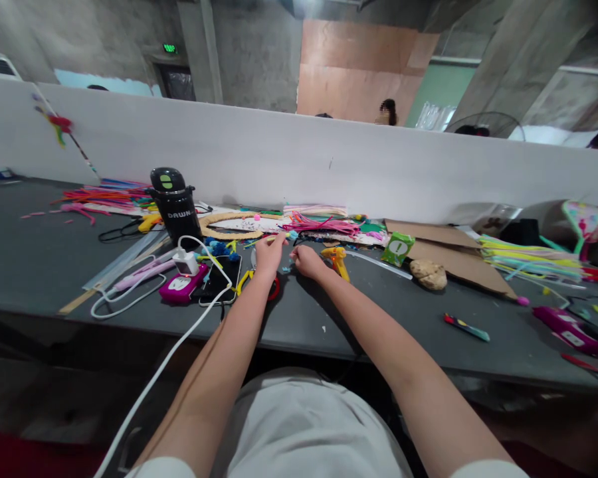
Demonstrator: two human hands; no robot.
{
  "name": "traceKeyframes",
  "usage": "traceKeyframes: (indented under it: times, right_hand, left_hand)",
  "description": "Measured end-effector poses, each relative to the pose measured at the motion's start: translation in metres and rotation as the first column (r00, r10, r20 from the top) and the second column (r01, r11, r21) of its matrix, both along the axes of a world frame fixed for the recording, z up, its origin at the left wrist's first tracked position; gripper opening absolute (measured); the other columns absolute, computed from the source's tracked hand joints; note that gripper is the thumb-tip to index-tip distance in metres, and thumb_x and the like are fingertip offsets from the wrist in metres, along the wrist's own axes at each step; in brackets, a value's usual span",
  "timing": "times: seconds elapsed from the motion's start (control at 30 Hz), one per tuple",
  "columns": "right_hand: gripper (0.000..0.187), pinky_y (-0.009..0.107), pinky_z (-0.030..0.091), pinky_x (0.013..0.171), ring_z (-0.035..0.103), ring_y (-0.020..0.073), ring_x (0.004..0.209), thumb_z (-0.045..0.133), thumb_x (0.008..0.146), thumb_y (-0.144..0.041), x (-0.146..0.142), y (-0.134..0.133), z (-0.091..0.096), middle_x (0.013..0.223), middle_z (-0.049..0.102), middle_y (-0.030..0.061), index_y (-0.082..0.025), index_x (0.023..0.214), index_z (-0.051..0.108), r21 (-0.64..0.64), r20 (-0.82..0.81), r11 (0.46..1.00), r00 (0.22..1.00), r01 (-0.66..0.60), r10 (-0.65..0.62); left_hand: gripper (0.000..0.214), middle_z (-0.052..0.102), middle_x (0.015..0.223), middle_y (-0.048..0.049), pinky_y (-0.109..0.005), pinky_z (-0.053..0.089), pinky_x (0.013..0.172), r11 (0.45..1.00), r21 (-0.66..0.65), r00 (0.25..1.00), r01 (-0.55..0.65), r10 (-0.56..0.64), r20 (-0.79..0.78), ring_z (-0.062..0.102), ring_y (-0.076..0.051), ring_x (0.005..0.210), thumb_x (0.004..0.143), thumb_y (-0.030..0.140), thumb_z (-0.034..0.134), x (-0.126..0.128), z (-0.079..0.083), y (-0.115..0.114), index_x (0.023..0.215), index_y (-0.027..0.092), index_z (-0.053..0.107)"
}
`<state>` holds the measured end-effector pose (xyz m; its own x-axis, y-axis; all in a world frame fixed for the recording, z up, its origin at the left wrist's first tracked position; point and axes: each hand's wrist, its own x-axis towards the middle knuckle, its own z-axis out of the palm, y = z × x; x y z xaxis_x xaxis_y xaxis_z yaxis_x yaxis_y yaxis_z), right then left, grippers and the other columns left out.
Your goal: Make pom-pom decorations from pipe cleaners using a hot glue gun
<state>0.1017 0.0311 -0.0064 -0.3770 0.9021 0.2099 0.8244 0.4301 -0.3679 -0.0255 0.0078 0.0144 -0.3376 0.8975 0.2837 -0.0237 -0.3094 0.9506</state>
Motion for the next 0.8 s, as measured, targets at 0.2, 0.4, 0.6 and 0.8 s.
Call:
traceKeyframes:
  times: [0.2, 0.4, 0.6, 0.8]
  right_hand:
    - [0.029, 0.023, 0.044, 0.062, 0.055, 0.0136, 0.064, 0.04, 0.094, -0.039, 0.016, -0.026, 0.001, 0.074, 0.062, 0.0019, -0.016, 0.09, 0.058, -0.036, -0.462, 0.999, 0.886, 0.014, -0.029]
    - [0.031, 0.025, 0.045, 0.066, 0.055, 0.0153, 0.069, 0.042, 0.091, -0.046, 0.018, -0.038, -0.004, 0.079, 0.062, 0.004, -0.017, 0.091, 0.055, 0.041, -0.743, 0.98, 0.662, 0.194, -0.099]
    - [0.03, 0.026, 0.046, 0.074, 0.059, 0.0169, 0.078, 0.043, 0.091, -0.043, 0.014, -0.046, 0.0, 0.088, 0.066, 0.0073, -0.017, 0.091, 0.057, 0.111, -0.733, 0.958, 0.673, 0.264, -0.1]
    - [0.027, 0.027, 0.046, 0.075, 0.06, 0.017, 0.079, 0.046, 0.092, -0.041, 0.012, -0.051, -0.001, 0.088, 0.066, 0.0079, -0.017, 0.089, 0.059, 0.168, -0.73, 0.949, 0.681, 0.265, -0.061]
  left_hand:
    - [0.036, 0.043, 0.046, 0.0035, -0.023, 0.026, 0.046, 1.0, 0.011, 0.997, 0.029, -0.029, -0.065, 0.036, -0.01, 0.045, 0.079, 0.049, 0.058, 0.007, -0.009, 0.0, 0.066, 0.016, 0.066]
    - [0.04, 0.049, 0.05, 0.0022, -0.022, 0.029, 0.046, 0.992, -0.007, 0.99, 0.124, -0.125, -0.068, 0.04, -0.009, 0.045, 0.078, 0.053, 0.06, 0.025, -0.018, -0.003, 0.07, 0.014, 0.066]
    - [0.042, 0.047, 0.05, 0.0028, -0.023, 0.03, 0.046, 0.979, -0.009, 0.977, 0.205, -0.205, -0.059, 0.039, -0.009, 0.044, 0.077, 0.054, 0.061, 0.033, -0.019, -0.007, 0.061, 0.016, 0.057]
    - [0.044, 0.043, 0.046, 0.0031, -0.024, 0.027, 0.047, 0.982, 0.007, 0.973, 0.19, -0.187, -0.132, 0.037, -0.01, 0.044, 0.079, 0.054, 0.059, 0.033, -0.02, -0.008, 0.057, 0.017, 0.053]
